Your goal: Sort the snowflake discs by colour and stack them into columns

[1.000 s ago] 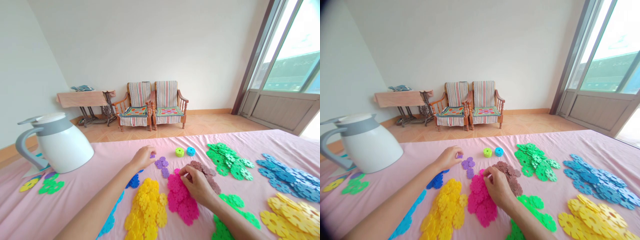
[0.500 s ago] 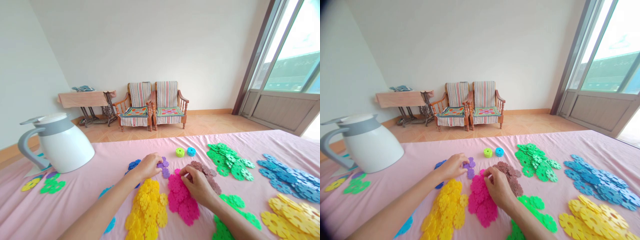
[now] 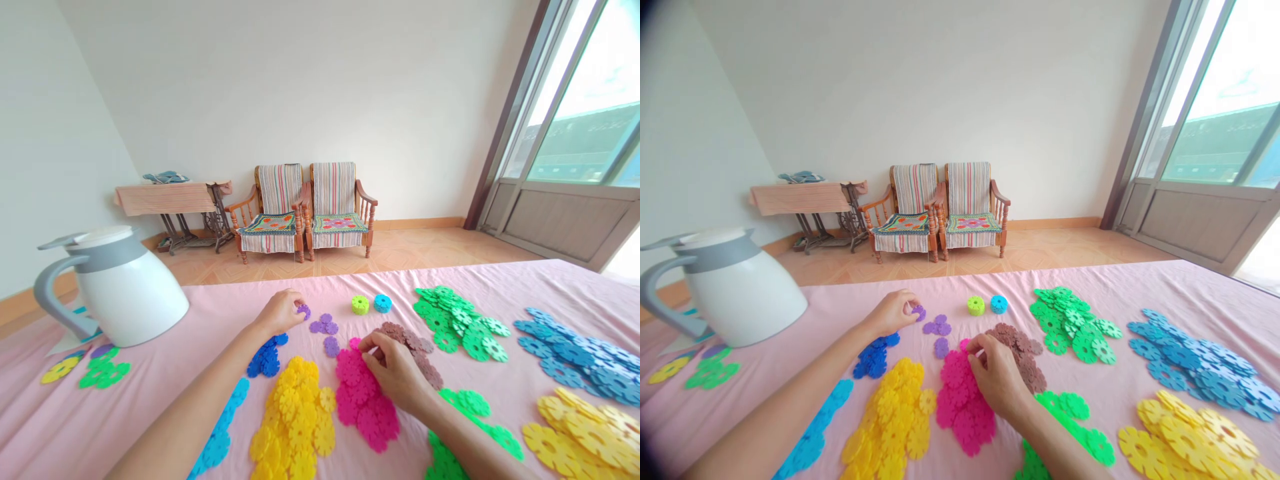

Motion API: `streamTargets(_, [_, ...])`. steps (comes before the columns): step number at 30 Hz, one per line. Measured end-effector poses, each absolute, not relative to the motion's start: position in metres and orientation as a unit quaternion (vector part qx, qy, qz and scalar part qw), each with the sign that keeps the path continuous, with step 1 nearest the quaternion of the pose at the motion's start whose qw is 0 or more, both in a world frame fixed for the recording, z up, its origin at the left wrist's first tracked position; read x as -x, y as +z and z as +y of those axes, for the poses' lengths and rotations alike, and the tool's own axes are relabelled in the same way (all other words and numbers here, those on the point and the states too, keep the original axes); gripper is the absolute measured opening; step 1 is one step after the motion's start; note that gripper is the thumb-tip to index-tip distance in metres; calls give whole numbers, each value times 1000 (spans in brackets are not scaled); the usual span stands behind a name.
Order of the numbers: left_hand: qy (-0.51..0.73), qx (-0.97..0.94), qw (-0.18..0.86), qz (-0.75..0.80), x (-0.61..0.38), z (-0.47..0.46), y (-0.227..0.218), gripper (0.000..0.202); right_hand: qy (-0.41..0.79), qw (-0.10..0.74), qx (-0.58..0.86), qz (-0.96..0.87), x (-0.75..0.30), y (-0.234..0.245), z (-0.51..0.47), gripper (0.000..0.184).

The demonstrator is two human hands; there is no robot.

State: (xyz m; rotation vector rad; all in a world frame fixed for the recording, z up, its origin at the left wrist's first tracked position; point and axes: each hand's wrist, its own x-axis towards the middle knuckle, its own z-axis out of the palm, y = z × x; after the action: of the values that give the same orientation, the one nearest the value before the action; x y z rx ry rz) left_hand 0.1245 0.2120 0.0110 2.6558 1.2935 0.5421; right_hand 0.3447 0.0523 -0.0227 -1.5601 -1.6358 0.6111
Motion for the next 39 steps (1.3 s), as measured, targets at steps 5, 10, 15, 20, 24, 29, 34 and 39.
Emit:
streamTargets(5, [169,-885,72,427,-126,214,2,13,236,393,612,-644,-345,-22,53,15])
streamTargets(10, [161,-886,75,427,-125,216,1,11,237,394,609,-646,-345,-24,54,15])
streamTargets(15, [167,-888,75,421,-125,206,5,24,235,393,613,-645,-346,-25,54,15])
streamTargets(20, [137,-913,88,373,-135,185,9,19,241,391,614,-642,-345,-23,54,15])
streamTargets(24, [114,-923,87,358,-143,178,5,17,242,392,614,-642,-344,-22,53,15])
streamTargets(29, [98,-921,73,370,-148,184,-5,10,244,388,613,-644,-344,-21,52,15])
streamTargets(34, [102,-918,68,378,-148,186,-10,11,245,392,610,-644,-345,-21,53,15])
streamTargets(39, [109,-916,79,377,-144,181,-9,16,241,387,615,-643,-344,-21,53,14])
